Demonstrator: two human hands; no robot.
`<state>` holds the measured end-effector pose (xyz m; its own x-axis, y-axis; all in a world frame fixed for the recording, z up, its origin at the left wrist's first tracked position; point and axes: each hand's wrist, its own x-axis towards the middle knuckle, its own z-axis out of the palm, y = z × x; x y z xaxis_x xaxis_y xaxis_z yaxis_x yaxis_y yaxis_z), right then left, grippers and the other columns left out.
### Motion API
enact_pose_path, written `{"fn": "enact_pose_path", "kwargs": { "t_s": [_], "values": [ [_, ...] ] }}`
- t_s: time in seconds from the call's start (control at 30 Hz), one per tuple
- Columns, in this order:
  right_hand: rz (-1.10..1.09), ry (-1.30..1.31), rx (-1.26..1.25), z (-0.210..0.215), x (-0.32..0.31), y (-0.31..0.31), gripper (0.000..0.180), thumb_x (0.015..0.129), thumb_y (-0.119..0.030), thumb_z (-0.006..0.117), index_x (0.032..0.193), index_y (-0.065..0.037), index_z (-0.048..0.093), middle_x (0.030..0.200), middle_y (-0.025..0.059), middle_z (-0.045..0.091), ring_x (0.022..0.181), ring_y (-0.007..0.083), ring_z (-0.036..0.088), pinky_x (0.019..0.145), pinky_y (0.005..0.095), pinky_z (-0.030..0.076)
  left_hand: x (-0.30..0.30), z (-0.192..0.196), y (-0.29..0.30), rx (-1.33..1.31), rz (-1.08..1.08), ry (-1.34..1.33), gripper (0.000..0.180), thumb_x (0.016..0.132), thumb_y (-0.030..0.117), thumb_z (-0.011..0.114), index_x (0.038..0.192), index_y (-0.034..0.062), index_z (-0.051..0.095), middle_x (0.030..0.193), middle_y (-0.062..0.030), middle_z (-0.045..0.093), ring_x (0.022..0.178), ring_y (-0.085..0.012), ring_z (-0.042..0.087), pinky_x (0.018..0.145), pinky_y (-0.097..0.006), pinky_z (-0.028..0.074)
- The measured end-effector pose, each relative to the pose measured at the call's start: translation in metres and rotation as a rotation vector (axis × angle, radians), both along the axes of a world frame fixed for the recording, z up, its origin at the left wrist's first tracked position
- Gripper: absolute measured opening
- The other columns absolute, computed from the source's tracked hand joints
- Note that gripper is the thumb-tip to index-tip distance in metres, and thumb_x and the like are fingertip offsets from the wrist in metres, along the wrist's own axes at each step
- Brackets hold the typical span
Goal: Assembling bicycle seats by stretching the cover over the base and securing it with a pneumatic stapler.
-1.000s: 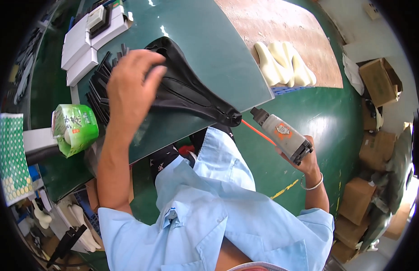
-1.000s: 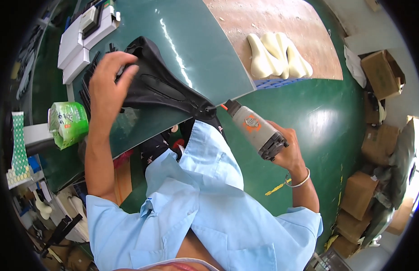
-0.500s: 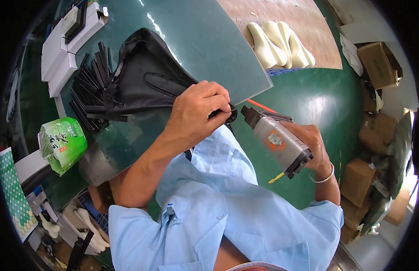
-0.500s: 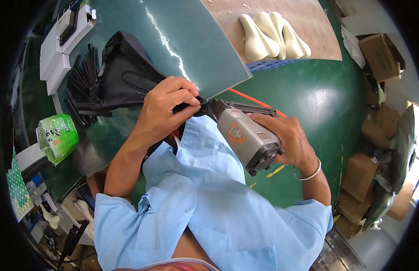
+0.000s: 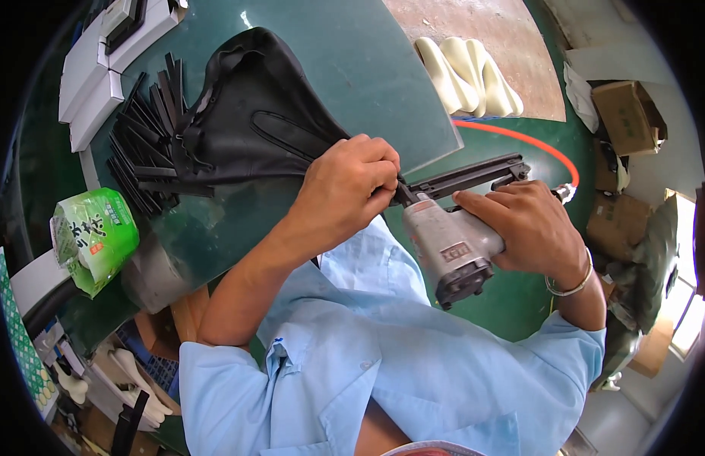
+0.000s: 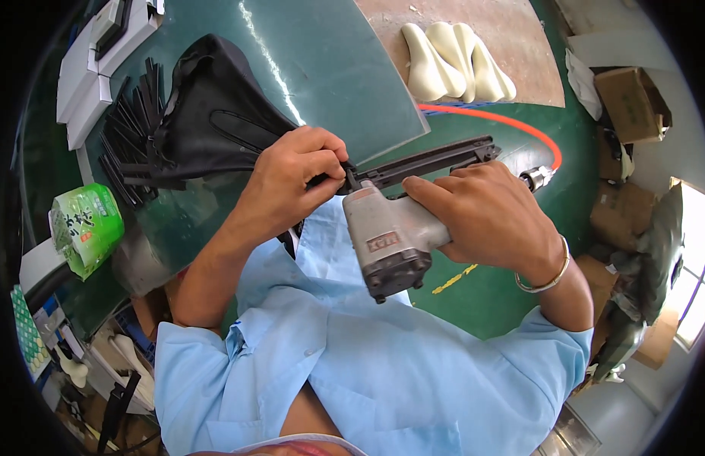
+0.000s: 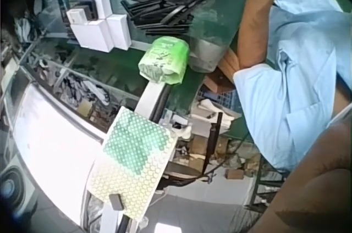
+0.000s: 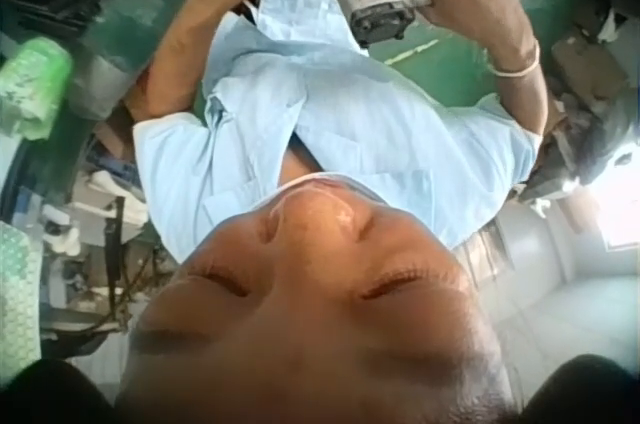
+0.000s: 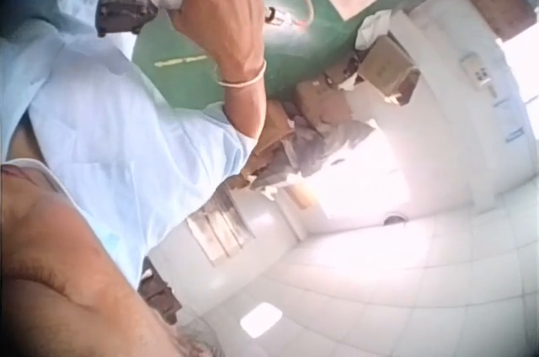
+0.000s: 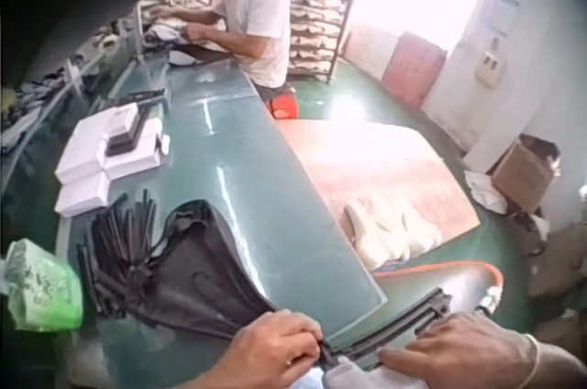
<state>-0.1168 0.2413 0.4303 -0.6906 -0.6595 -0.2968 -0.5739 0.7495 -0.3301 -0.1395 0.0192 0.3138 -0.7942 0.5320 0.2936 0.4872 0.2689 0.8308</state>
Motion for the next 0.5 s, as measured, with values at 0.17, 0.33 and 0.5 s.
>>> {"fn": "enact_pose_path", "kwargs": {
  "t_s": [0.17,0.33,0.5],
  "values": [
    [0.058,0.004,0.335,0.013,-0.006,-0.029,0.029,0.057,-0.011,0.068,0.079,-0.003,0.051,0.067,0.0102,0.060,0.063,0.0302,0.062,0.054,0.0399,0.046,-0.002,0.003,0.000,-0.075,-0.021,0.037,0.011,0.069,-0.001,0.063,0.076,0.0021,0.054,0.090,-0.0056,0.059,0.082,-0.0246,0.056,0.072,-0.034,0.046],
    [-0.025,0.045,0.370,0.008,0.015,-0.031,0.030,0.056,-0.011,0.068,0.079,-0.004,0.050,0.065,0.0114,0.060,0.063,0.0312,0.061,0.055,0.0413,0.046,-0.002,0.006,-0.004,-0.041,-0.017,0.014,0.023,0.070,0.003,0.064,0.091,0.0030,0.055,0.109,-0.0107,0.056,0.102,-0.0295,0.053,0.084,-0.034,0.044],
    [-0.328,-0.023,-0.064,-0.030,0.043,-0.003,0.042,0.057,-0.005,0.066,0.097,-0.005,0.055,0.075,0.0145,0.063,0.069,0.0341,0.061,0.059,0.0413,0.047,-0.011,0.047,-0.034,-0.201,-0.048,0.164,0.033,0.076,0.012,0.066,0.108,0.0063,0.058,0.120,-0.0128,0.053,0.114,-0.0293,0.049,0.097,-0.038,0.037]
  ]
}}
